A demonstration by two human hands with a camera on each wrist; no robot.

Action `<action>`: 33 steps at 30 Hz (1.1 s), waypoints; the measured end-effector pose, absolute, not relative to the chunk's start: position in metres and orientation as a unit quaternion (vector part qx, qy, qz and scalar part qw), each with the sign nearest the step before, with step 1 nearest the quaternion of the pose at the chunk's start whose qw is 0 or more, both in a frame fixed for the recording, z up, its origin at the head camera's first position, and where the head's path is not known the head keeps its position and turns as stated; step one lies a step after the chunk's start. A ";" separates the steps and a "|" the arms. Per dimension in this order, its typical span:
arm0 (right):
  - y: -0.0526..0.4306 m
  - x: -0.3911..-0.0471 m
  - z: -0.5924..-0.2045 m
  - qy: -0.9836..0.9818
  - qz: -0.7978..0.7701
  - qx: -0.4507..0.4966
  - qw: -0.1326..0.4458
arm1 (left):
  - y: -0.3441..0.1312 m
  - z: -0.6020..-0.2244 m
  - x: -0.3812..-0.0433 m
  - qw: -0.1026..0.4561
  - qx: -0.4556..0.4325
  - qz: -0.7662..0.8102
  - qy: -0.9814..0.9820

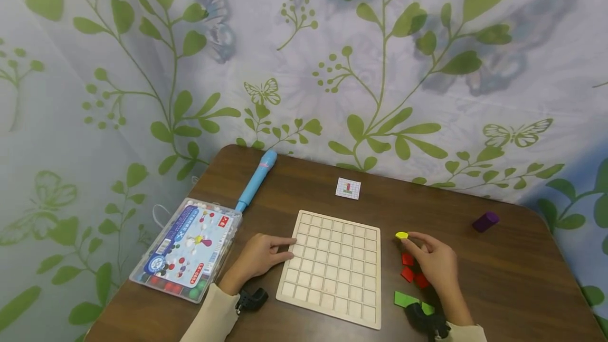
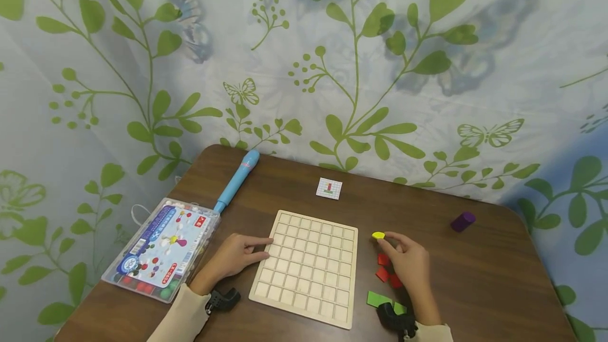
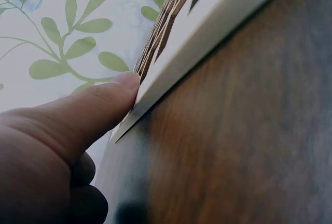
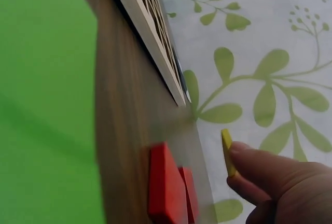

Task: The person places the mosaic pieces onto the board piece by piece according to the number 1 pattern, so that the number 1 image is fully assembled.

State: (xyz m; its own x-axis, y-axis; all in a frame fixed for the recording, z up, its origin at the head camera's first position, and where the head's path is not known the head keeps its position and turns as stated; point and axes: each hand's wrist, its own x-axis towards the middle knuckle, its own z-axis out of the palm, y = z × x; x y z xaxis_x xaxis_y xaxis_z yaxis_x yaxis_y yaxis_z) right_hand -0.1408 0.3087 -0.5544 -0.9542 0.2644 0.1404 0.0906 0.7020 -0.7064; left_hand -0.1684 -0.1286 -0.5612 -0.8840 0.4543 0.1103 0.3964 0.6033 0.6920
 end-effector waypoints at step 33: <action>0.209 -0.157 -0.528 -0.857 0.496 -0.036 0.133 | -0.128 -0.561 -0.168 0.030 0.237 0.361 0.902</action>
